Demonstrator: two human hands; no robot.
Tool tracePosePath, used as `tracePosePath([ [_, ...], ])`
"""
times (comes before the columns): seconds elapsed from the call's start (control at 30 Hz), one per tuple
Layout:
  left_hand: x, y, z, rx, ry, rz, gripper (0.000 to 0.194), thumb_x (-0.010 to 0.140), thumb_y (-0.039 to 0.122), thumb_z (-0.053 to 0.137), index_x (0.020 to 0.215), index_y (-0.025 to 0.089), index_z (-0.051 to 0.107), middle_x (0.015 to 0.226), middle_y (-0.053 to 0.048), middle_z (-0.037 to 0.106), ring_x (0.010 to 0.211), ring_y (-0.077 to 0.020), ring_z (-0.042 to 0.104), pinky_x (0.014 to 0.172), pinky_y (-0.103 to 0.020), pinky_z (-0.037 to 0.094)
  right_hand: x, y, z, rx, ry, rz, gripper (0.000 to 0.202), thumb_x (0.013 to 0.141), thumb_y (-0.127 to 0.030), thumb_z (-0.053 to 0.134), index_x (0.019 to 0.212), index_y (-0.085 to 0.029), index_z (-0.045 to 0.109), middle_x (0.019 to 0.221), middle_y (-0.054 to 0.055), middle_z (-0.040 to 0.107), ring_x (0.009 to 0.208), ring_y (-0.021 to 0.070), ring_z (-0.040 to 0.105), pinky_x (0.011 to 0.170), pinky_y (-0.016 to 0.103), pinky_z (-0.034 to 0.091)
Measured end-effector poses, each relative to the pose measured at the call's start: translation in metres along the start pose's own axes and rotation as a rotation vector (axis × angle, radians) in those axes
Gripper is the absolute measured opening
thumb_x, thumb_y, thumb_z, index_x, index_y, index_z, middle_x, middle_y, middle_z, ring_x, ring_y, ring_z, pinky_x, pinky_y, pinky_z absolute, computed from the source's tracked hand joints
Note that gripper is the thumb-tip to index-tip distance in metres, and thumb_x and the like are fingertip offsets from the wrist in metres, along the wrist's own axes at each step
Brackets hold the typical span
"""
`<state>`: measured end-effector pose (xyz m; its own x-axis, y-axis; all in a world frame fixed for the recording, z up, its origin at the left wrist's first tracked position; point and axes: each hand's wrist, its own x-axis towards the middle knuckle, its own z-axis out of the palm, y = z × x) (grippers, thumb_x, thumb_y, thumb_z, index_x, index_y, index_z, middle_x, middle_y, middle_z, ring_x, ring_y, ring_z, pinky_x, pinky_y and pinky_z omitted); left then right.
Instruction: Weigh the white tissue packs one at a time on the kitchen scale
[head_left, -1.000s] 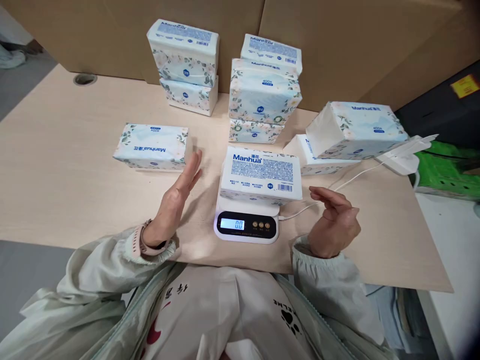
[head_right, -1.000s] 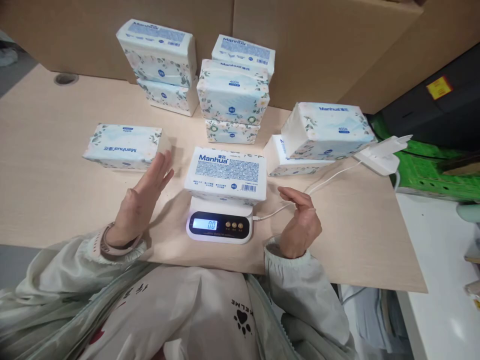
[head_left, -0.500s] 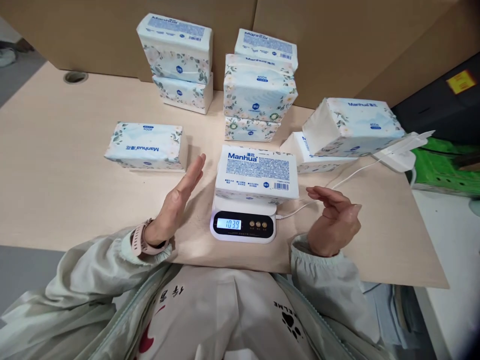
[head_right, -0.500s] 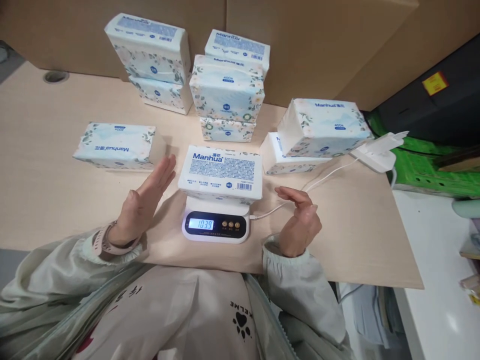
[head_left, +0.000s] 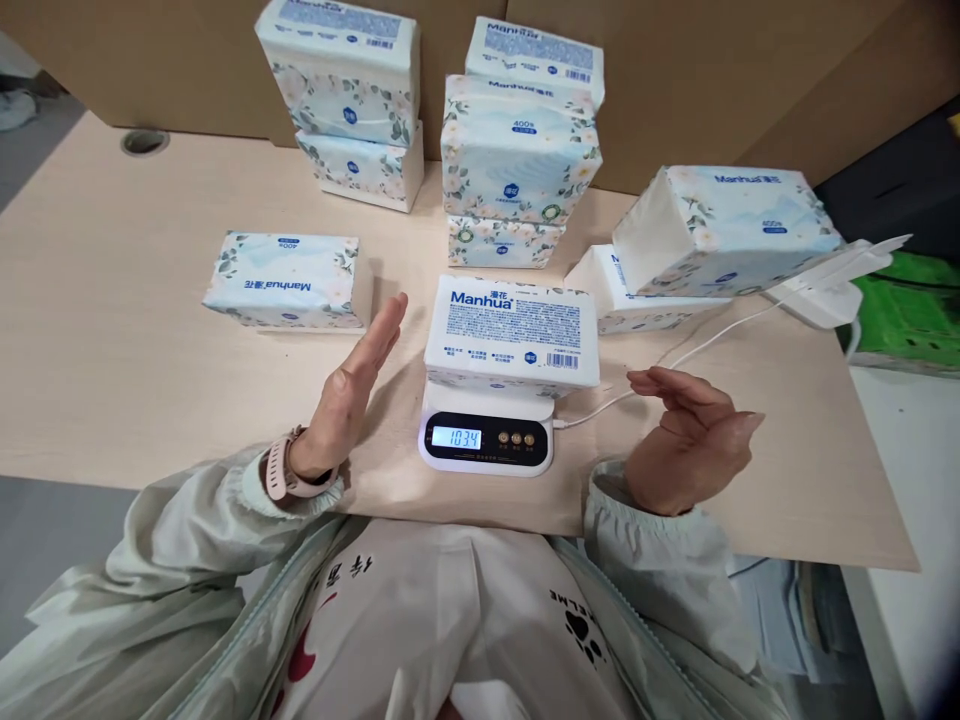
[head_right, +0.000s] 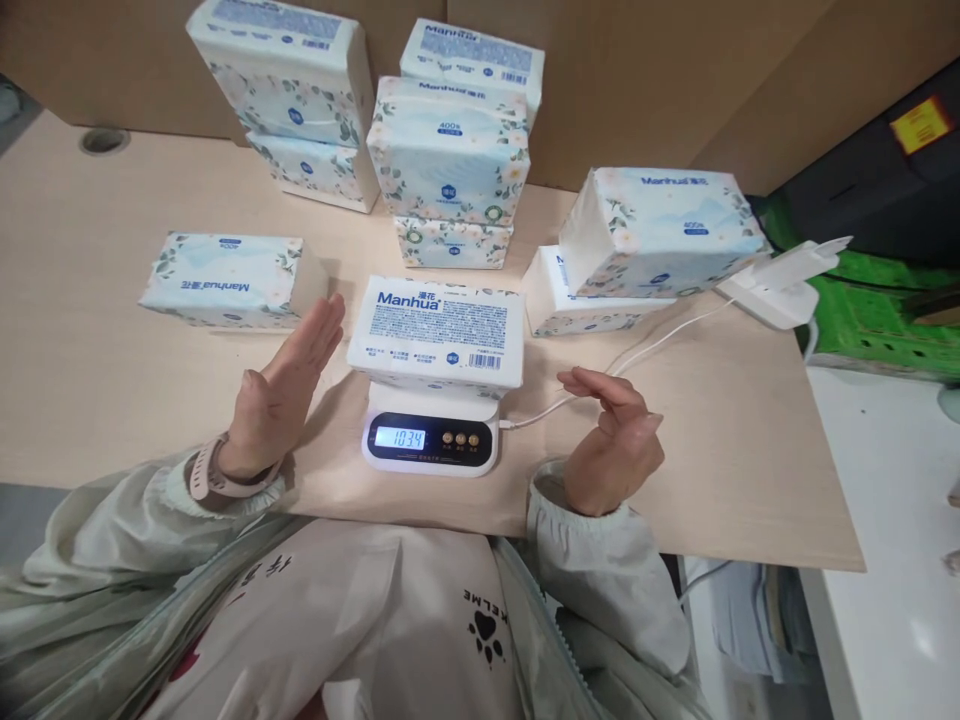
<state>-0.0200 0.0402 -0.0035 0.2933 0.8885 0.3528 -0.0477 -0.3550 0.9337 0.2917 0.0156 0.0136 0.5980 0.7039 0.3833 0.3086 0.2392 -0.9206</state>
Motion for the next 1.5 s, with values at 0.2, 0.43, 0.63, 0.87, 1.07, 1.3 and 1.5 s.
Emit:
tracePosePath([
  [0.2, 0.0, 0.006, 0.003, 0.019, 0.024, -0.001, 0.069, 0.111, 0.069, 0.024, 0.167, 0.037, 0.047, 0.178, 0.005, 0.037, 0.171, -0.0307, 0.023, 0.145, -0.054, 0.016, 0.001, 0.001, 0.002, 0.1, 0.031, -0.062, 0.06, 0.11, -0.051, 0.035, 0.087, -0.021, 0.081, 0.079, 0.007, 0.078, 0.077, 0.0256, 0.073, 0.076, 0.047, 0.054],
  [0.43, 0.0, 0.011, 0.003, 0.019, 0.011, -0.016, 0.069, 0.11, 0.07, 0.022, 0.168, 0.039, 0.046, 0.178, 0.007, 0.036, 0.171, -0.0312, 0.022, 0.144, -0.057, 0.017, 0.003, 0.001, 0.004, 0.075, 0.058, -0.048, 0.062, 0.111, -0.052, 0.032, 0.087, -0.023, 0.081, 0.077, 0.007, 0.076, 0.076, 0.0266, 0.073, 0.074, 0.047, 0.053],
  [0.63, -0.001, 0.008, 0.003, -0.004, 0.038, 0.011, 0.069, 0.111, 0.069, 0.023, 0.165, 0.035, 0.051, 0.176, 0.003, 0.042, 0.169, -0.0304, 0.029, 0.144, -0.053, 0.02, 0.005, 0.002, 0.002, 0.049, 0.056, -0.018, 0.063, 0.109, -0.054, 0.031, 0.087, -0.02, 0.079, 0.079, 0.009, 0.075, 0.076, 0.0277, 0.072, 0.079, 0.051, 0.056],
  [0.87, 0.0, 0.003, 0.002, -0.02, 0.028, 0.038, 0.073, 0.11, 0.072, 0.022, 0.163, 0.034, 0.054, 0.174, 0.003, 0.045, 0.168, -0.0285, 0.032, 0.144, -0.051, 0.019, 0.004, 0.005, 0.0, 0.046, -0.004, 0.011, 0.062, 0.107, -0.06, 0.037, 0.087, -0.021, 0.08, 0.082, 0.011, 0.077, 0.08, 0.0297, 0.073, 0.082, 0.052, 0.056],
  [1.07, 0.0, 0.0, 0.001, -0.034, 0.017, 0.032, 0.073, 0.109, 0.075, 0.027, 0.162, 0.034, 0.056, 0.174, 0.001, 0.045, 0.169, -0.0286, 0.031, 0.144, -0.053, 0.018, 0.005, 0.007, -0.003, 0.03, -0.095, 0.009, 0.061, 0.106, -0.062, 0.041, 0.092, -0.018, 0.082, 0.087, 0.01, 0.08, 0.085, 0.0255, 0.074, 0.085, 0.046, 0.056],
  [1.3, -0.001, -0.008, -0.003, -0.02, 0.002, 0.014, 0.071, 0.109, 0.073, 0.031, 0.162, 0.034, 0.055, 0.174, -0.001, 0.044, 0.169, -0.0269, 0.031, 0.143, -0.053, 0.018, 0.006, 0.013, -0.003, -0.025, -0.131, -0.008, 0.067, 0.107, -0.066, 0.037, 0.09, -0.019, 0.082, 0.087, 0.009, 0.082, 0.086, 0.0246, 0.075, 0.085, 0.045, 0.057],
  [1.5, 0.001, -0.01, -0.005, -0.021, 0.022, 0.005, 0.077, 0.104, 0.08, 0.037, 0.159, 0.03, 0.059, 0.173, -0.005, 0.046, 0.168, -0.0304, 0.033, 0.143, -0.056, 0.018, 0.009, 0.018, -0.004, -0.036, -0.235, -0.043, 0.072, 0.107, -0.069, 0.036, 0.093, -0.018, 0.084, 0.093, 0.01, 0.084, 0.09, 0.0242, 0.077, 0.088, 0.044, 0.059],
])
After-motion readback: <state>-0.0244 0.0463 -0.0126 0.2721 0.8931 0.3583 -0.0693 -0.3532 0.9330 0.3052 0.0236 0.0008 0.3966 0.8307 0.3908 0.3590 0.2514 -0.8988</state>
